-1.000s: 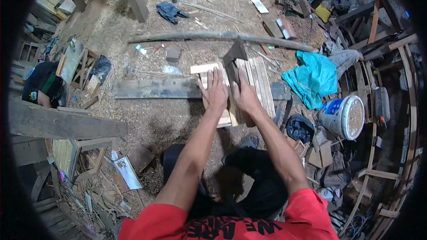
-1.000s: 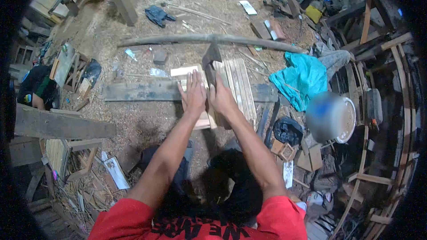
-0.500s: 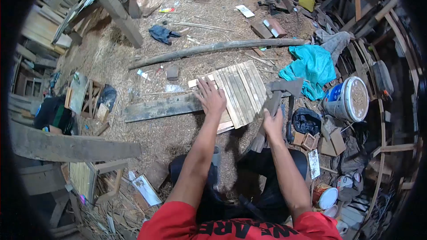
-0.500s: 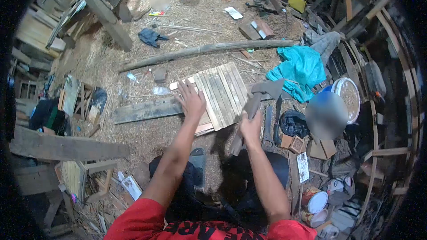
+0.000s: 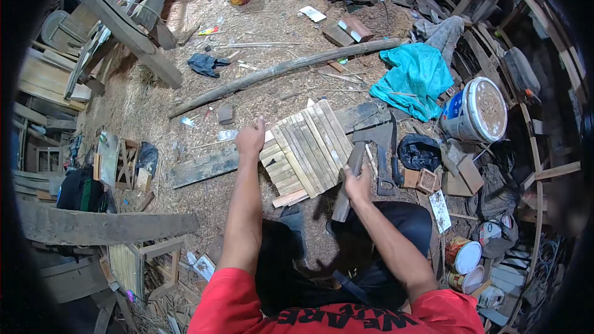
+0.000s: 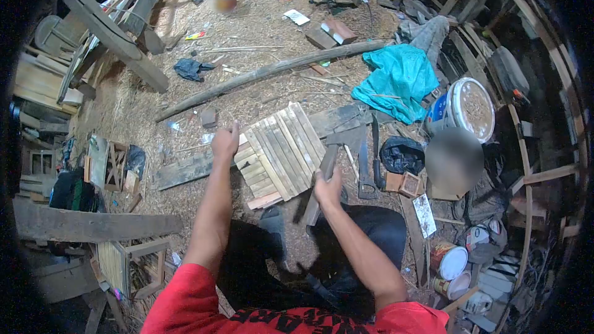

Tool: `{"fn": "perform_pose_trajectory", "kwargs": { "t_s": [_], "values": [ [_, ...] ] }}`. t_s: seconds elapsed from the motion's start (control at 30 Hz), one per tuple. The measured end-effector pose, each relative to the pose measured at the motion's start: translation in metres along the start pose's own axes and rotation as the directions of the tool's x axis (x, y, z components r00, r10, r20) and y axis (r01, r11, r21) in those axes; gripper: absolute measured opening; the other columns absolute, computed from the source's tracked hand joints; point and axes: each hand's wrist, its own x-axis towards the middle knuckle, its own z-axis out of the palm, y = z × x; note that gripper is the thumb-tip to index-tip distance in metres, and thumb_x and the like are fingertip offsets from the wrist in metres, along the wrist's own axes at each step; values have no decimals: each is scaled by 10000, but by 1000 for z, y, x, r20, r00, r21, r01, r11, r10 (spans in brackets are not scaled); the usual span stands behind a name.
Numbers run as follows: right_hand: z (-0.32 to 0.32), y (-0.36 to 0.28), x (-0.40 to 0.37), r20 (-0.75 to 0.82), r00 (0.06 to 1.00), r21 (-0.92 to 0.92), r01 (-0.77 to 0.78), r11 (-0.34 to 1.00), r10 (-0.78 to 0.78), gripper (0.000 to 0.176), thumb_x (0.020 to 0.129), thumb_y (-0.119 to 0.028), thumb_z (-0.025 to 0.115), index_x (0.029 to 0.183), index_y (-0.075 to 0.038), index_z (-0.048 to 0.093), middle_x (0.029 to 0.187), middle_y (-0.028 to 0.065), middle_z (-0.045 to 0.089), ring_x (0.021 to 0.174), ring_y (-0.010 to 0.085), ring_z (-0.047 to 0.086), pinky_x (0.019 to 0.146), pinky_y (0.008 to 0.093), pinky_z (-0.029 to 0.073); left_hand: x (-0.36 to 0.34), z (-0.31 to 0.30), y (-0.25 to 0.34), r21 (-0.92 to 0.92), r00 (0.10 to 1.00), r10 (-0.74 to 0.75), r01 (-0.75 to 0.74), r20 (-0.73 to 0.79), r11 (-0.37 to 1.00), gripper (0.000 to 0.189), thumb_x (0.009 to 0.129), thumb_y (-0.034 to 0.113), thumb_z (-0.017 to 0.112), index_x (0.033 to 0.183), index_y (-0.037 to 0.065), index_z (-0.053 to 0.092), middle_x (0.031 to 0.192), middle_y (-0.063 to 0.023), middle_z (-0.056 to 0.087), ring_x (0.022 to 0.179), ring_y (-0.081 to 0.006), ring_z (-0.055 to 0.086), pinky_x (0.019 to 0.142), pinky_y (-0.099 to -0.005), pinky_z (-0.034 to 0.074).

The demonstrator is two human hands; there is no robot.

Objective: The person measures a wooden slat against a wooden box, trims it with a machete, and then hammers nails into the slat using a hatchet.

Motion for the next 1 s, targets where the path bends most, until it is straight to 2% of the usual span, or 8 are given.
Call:
{"fn": "perform_pose_trajectory", "kwargs": {
  "t_s": [0.07, 0.3, 0.53, 0.77, 0.83, 0.87, 0.97, 1.0],
  "values": [
    [2, 15, -11, -105, 994, -39, 31, 999, -35, 452, 861, -184, 672, 1233, 41, 551, 1125, 224, 641, 1046, 349, 618, 934, 419, 453, 7, 2, -1, 67, 999, -36, 36, 5, 997, 728, 920, 644, 385, 1013, 14, 738, 1054, -275, 682, 1034, -425, 648, 934, -500, 474],
    [-1, -26, -13, 73, 948, 408, -312, 858, 310, 364, 867, -140, 665, 1161, 45, 557, 1075, 166, 646, 968, 257, 617, 857, 376, 469, 12, 3, -6, 61, 995, -29, 23, 95, 998, 847, 942, 672, 289, 1072, -59, 698, 1105, -315, 654, 1094, -451, 617, 981, -500, 448],
    [22, -64, 47, -129, 986, 185, 130, 974, -107, 438, 891, -151, 631, 1251, 56, 493, 1148, 223, 617, 1061, 312, 602, 953, 399, 442, -23, -34, -15, -65, 985, -156, 161, 72, 985, 953, 968, 656, 129, 1058, -130, 661, 1065, -355, 640, 1094, -504, 589, 983, -512, 431],
    [52, -131, 105, 171, 935, 295, 253, 921, -312, 393, 894, -190, 658, 1192, 43, 550, 1025, 185, 662, 940, 267, 638, 848, 374, 493, -41, -50, -22, -216, 947, -321, 309, -20, 926, 960, 973, 646, 110, 1069, -139, 655, 1043, -369, 640, 1100, -478, 599, 967, -514, 435],
    [52, -131, 116, 238, 901, 335, 274, 902, -362, 403, 885, -201, 671, 1186, 42, 559, 1023, 187, 666, 944, 271, 643, 844, 376, 495, -43, -40, -23, -351, 949, -314, 302, 22, 887, 949, 973, 646, 127, 1031, -125, 678, 1066, -366, 636, 1101, -482, 596, 964, -529, 436],
    [49, -131, 123, 272, 885, 312, 290, 905, -378, 413, 879, -207, 677, 1187, 42, 560, 1033, 193, 666, 955, 280, 644, 850, 382, 494, -40, -32, -29, -530, 933, -230, 347, 276, 774, 817, 991, 585, 231, 1115, -119, 625, 1085, -347, 636, 1056, -487, 606, 939, -562, 434],
    [42, -134, 120, 292, 813, 121, 490, 863, -503, 441, 874, -229, 682, 1201, 38, 552, 1065, 222, 661, 1011, 323, 637, 884, 420, 482, -45, 30, -42, -130, 974, 10, -41, -226, 991, 631, 1004, 478, 334, 1222, -83, 526, 1098, -305, 637, 993, -480, 622, 896, -568, 452],
    [37, -126, 112, 292, 786, 30, 562, 827, -545, 450, 875, -237, 681, 1207, 36, 548, 1076, 233, 659, 1033, 340, 632, 899, 436, 476, -52, 29, -41, -60, 974, 4, -18, -226, 998, 507, 1006, 398, 379, 1267, -29, 459, 1099, -273, 634, 968, -473, 629, 871, -563, 473]
  ]
}}
